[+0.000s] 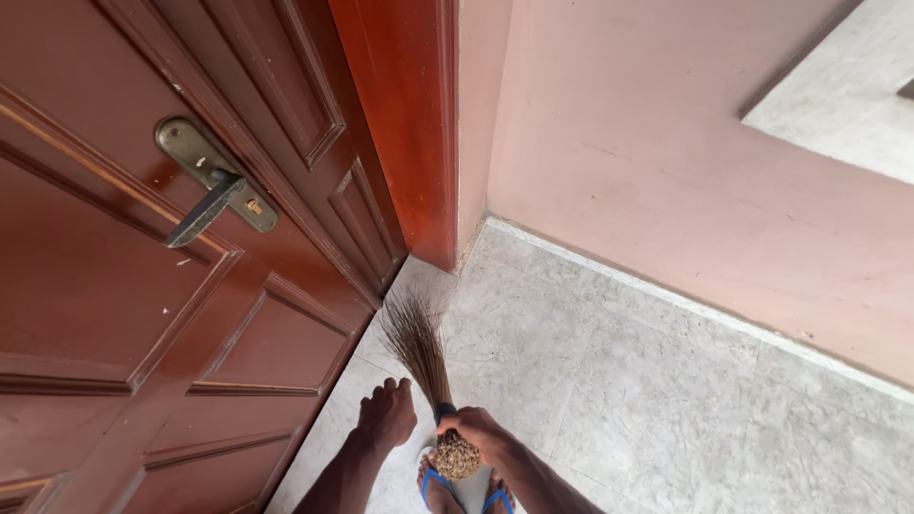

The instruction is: The person is sweeping the tiled floor of a balcony or entryway using a small hand broom.

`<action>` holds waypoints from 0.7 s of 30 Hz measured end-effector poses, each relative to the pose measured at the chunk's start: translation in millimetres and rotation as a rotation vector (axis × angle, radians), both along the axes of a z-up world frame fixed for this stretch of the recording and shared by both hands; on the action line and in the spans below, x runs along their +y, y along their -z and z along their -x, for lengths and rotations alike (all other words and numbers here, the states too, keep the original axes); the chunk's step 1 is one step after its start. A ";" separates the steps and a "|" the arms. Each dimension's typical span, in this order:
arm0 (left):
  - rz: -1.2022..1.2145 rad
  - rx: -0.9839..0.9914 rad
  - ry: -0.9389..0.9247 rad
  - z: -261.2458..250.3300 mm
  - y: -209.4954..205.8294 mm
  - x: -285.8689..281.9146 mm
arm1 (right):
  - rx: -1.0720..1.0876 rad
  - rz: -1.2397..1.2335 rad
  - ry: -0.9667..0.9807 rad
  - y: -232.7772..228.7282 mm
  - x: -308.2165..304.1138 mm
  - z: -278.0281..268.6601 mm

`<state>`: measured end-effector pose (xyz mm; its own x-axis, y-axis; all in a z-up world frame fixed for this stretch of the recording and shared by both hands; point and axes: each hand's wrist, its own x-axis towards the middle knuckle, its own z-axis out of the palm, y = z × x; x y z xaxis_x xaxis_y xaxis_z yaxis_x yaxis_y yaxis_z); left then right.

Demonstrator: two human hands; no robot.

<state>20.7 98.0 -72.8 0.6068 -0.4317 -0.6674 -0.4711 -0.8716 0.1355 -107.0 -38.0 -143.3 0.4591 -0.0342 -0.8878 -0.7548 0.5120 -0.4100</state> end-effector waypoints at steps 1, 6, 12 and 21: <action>-0.005 0.008 -0.005 0.4 -3.7 -0.5 | 0.088 -0.029 0.002 2.8 -7.9 -1.6; 0.013 0.013 -0.023 0.1 8.7 10.7 | 0.192 0.175 0.053 -10.4 -1.9 16.9; -0.032 0.038 0.031 -8.2 30.1 15.6 | 0.052 0.303 -0.048 -13.8 20.1 39.1; 0.114 0.028 0.109 -34.2 20.0 45.4 | -0.071 0.602 -0.347 40.4 52.6 -68.2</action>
<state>54.9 143.3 -92.8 0.5341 -0.5681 -0.6261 -0.5571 -0.7935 0.2447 -38.9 14.6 -183.7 0.5886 -0.3517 -0.7279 -0.7945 -0.0854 -0.6012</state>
